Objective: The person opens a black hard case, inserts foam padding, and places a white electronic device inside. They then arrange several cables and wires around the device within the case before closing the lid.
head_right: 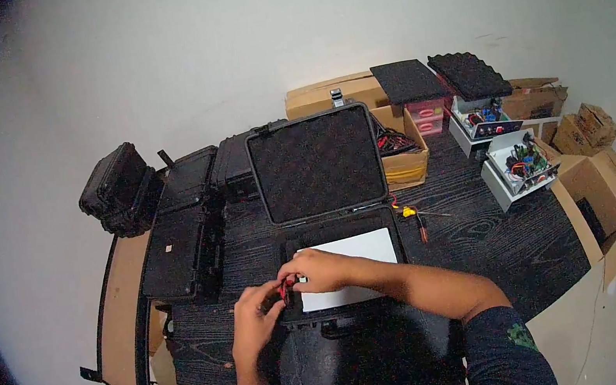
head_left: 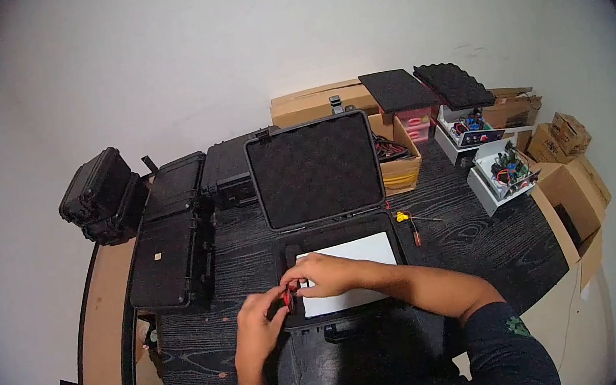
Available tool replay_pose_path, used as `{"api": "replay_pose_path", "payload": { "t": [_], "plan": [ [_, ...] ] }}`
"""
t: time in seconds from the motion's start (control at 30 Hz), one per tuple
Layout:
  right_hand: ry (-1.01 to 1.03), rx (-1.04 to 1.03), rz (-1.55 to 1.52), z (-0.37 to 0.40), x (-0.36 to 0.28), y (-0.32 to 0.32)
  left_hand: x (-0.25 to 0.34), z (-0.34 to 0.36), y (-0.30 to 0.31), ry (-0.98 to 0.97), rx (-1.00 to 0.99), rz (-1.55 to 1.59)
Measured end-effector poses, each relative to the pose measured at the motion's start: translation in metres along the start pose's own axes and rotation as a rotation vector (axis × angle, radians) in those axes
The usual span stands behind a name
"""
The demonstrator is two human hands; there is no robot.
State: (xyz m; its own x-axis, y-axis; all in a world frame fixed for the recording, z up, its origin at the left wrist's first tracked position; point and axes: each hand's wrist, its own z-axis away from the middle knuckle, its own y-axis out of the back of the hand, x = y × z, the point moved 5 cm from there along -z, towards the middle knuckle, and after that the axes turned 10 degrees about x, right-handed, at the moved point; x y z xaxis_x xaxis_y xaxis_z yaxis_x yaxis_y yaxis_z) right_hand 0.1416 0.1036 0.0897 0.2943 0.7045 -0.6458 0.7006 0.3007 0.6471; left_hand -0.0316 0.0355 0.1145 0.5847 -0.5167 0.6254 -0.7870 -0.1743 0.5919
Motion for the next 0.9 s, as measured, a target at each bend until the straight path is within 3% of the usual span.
{"api": "replay_pose_path", "payload": {
  "t": [0.07, 0.17, 0.27, 0.47, 0.67, 0.77, 0.9],
  "plan": [
    [-0.028, 0.016, -0.006, 0.0, 0.001, 0.0, 0.001, -0.006, 0.002, -0.091, 0.006, -0.056],
    [-0.067, 0.043, -0.026, 0.001, 0.003, -0.002, -0.01, -0.004, -0.001, 0.084, -0.08, 0.029],
    [-0.067, 0.036, -0.026, 0.0, 0.004, -0.002, -0.01, -0.002, 0.001, 0.06, -0.104, -0.003],
    [-0.026, 0.04, 0.024, 0.002, 0.004, -0.005, -0.004, -0.003, -0.001, -0.174, 0.002, 0.067],
    [0.056, 0.062, 0.173, 0.003, -0.01, -0.003, -0.018, 0.0, -0.014, -0.094, -0.007, -0.01],
    [0.063, 0.073, 0.191, 0.004, -0.011, -0.005, -0.018, -0.003, -0.016, -0.215, 0.062, -0.011],
    [0.014, 0.143, 0.127, 0.003, -0.01, 0.002, -0.025, -0.006, -0.019, -0.167, 0.115, 0.062]
  ]
}}
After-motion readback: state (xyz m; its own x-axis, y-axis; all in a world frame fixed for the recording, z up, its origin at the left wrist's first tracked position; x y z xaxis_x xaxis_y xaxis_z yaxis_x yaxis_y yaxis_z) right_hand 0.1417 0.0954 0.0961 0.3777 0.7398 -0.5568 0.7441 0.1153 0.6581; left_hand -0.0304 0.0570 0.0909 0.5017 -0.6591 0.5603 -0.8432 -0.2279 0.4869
